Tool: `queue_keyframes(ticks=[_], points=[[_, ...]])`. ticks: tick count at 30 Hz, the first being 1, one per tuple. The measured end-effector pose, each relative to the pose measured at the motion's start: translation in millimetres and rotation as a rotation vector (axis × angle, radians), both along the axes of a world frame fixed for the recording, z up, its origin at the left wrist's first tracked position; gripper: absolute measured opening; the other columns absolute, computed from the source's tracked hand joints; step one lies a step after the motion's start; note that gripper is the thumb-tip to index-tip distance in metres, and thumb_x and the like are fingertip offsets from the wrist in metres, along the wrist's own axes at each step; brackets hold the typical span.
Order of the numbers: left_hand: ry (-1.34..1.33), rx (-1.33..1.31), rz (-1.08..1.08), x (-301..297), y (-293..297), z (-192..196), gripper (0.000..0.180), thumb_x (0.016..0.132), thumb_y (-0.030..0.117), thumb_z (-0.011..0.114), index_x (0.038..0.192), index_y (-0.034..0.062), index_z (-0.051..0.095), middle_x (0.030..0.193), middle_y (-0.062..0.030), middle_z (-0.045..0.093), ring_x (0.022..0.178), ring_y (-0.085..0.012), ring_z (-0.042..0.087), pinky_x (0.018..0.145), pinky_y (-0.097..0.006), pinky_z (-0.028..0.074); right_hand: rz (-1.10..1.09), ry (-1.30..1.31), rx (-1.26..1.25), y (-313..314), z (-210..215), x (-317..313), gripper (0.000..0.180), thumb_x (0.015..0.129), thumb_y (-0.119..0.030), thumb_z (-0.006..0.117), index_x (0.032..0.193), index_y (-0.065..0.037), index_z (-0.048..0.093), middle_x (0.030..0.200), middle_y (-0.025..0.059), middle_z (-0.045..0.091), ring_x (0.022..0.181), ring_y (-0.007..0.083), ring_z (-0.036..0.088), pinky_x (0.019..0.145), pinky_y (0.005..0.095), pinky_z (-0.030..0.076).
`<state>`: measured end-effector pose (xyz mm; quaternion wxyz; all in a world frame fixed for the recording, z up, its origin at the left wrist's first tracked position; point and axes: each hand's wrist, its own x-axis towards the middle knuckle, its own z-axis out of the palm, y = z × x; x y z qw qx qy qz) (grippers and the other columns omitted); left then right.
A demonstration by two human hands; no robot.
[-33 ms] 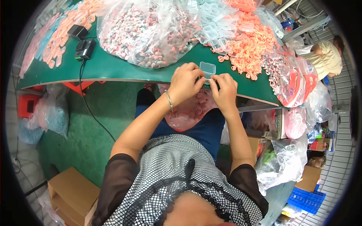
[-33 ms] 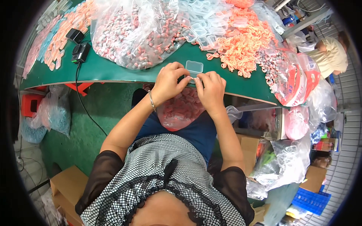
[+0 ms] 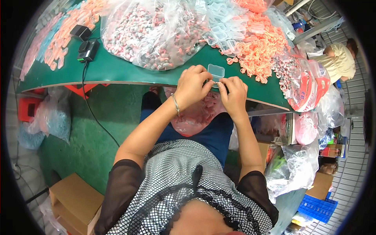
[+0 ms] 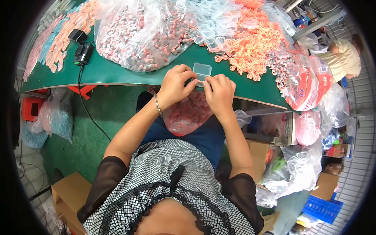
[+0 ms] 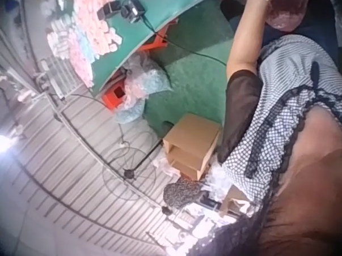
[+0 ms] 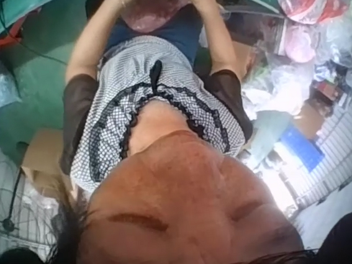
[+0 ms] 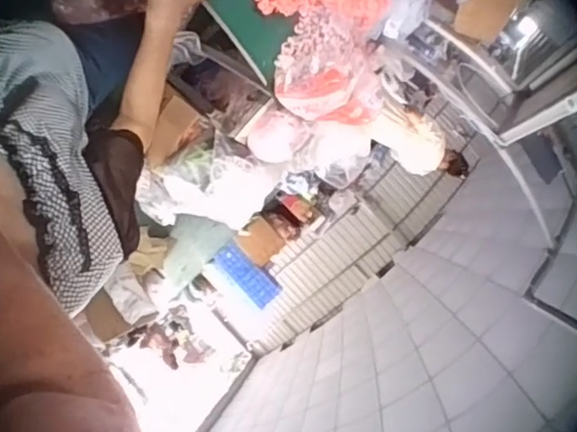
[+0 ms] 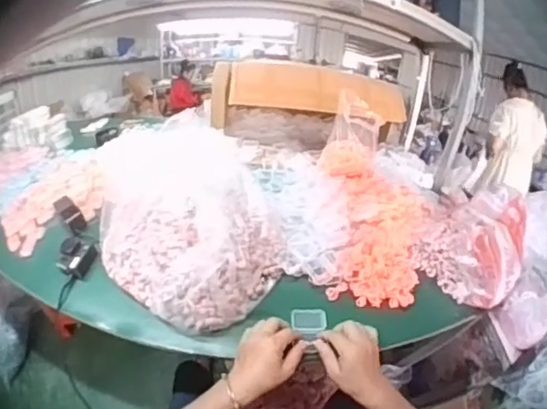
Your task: Sort and place small peach-colored bow accessories into a clear plastic container.
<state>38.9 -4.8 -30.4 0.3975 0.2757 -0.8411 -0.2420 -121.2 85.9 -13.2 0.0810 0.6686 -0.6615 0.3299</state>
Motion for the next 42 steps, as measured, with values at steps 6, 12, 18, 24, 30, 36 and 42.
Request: queue_keyframes(ticks=[6,12,18,24,30,36,42], points=[[-0.077,0.016,-0.020,7.8,1.3,6.9,0.030,0.077,0.023,0.074,0.103,0.0096,0.067,0.091,-0.0089,0.060,0.090,-0.0293,0.057,0.079,-0.041,0.045,0.036,-0.100,0.012,-15.7,8.2,-30.8,0.012,0.084,-0.011,0.064,0.095,-0.010,0.069,0.088,0.0065,0.061,0.087,0.0268,0.059,0.075,0.0405,0.042],[-0.152,-0.018,-0.058,6.9,-0.8,10.2,0.038,0.075,0.024,0.075,0.109,0.0100,0.065,0.097,-0.0089,0.059,0.094,-0.0289,0.056,0.080,-0.040,0.044,-0.150,0.409,-0.069,-60.2,6.3,-63.9,0.016,0.080,-0.010,0.067,0.096,-0.014,0.070,0.091,0.0049,0.060,0.093,0.0245,0.057,0.083,0.0435,0.039],[-0.122,0.025,-0.115,11.0,-4.5,6.6,0.040,0.073,0.023,0.078,0.109,0.0105,0.066,0.096,-0.0076,0.059,0.093,-0.0286,0.056,0.081,-0.040,0.044,-0.067,0.457,-0.019,-60.4,11.4,-61.8,0.010,0.081,-0.012,0.068,0.091,-0.012,0.068,0.092,0.0029,0.062,0.096,0.0223,0.057,0.087,0.0452,0.036],[-0.143,0.082,-0.123,12.1,-2.4,11.2,0.042,0.070,0.022,0.080,0.108,0.0098,0.066,0.095,-0.0069,0.059,0.092,-0.0282,0.057,0.082,-0.040,0.044,0.124,-0.132,0.027,-25.4,20.8,-37.6,0.014,0.080,-0.013,0.071,0.093,-0.011,0.065,0.085,0.0016,0.066,0.082,0.0210,0.060,0.084,0.0398,0.038],[-0.106,0.050,-0.092,9.2,-4.4,9.1,0.041,0.067,0.020,0.082,0.104,0.0101,0.066,0.092,-0.0044,0.060,0.091,-0.0268,0.057,0.081,-0.040,0.045,0.279,-0.011,0.030,-20.5,16.4,-15.6,0.006,0.081,-0.012,0.071,0.085,-0.009,0.067,0.087,0.0021,0.065,0.084,0.0223,0.060,0.082,0.0378,0.040],[-0.094,0.061,-0.089,9.6,-1.0,12.8,0.041,0.067,0.018,0.082,0.104,0.0108,0.065,0.092,-0.0041,0.061,0.091,-0.0268,0.057,0.081,-0.040,0.045,0.271,-0.074,0.099,-14.8,12.3,-16.8,0.011,0.084,-0.012,0.068,0.094,-0.008,0.070,0.099,0.0063,0.065,0.094,0.0251,0.060,0.082,0.0399,0.043],[-0.085,0.019,-0.091,9.7,-1.3,9.6,0.040,0.067,0.018,0.082,0.104,0.0110,0.065,0.093,-0.0038,0.061,0.092,-0.0264,0.057,0.082,-0.040,0.045,0.081,-0.054,0.060,-31.5,6.2,-37.1,0.025,0.088,-0.017,0.063,0.111,-0.009,0.067,0.105,0.0105,0.065,0.100,0.0306,0.059,0.084,0.0422,0.044]])
